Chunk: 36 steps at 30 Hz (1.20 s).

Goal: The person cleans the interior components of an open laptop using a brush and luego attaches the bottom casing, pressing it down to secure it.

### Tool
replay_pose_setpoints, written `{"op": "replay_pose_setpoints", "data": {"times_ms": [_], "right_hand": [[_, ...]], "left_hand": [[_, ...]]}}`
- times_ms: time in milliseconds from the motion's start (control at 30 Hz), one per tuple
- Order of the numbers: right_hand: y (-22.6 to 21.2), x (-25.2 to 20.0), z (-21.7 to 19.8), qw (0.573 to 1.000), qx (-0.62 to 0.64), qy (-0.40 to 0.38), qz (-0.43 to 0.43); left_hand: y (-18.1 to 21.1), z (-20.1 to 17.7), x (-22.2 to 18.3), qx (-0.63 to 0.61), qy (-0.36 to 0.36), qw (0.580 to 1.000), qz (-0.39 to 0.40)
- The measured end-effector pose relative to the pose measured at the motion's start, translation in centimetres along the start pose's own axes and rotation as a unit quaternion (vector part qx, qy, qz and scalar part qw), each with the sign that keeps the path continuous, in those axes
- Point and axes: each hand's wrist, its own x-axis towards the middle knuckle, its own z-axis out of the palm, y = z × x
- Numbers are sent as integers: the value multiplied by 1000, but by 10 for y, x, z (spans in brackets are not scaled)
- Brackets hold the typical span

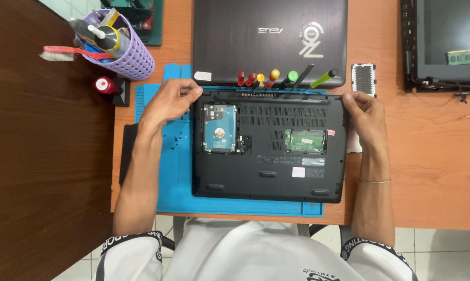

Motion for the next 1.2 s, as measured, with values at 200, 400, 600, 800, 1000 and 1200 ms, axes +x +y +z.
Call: {"op": "replay_pose_setpoints", "data": {"times_ms": [200,400,600,800,1000,1200], "right_hand": [[11,1,-9,998,37,-33,-36],[8,2,-14,997,42,-45,-40],[3,-1,-13,997,59,-48,-4],[8,1,-16,989,120,-80,25],[3,-1,-3,992,88,-63,58],[2,-2,7,994,91,-33,54]], "left_hand": [[5,-19,0,54,-91,988,114],[26,-11,30,142,-177,965,128],[39,-1,37,181,-218,955,83],[48,-6,27,154,-209,958,122],[48,6,37,117,-206,969,62],[46,12,46,120,-246,959,70]]}}
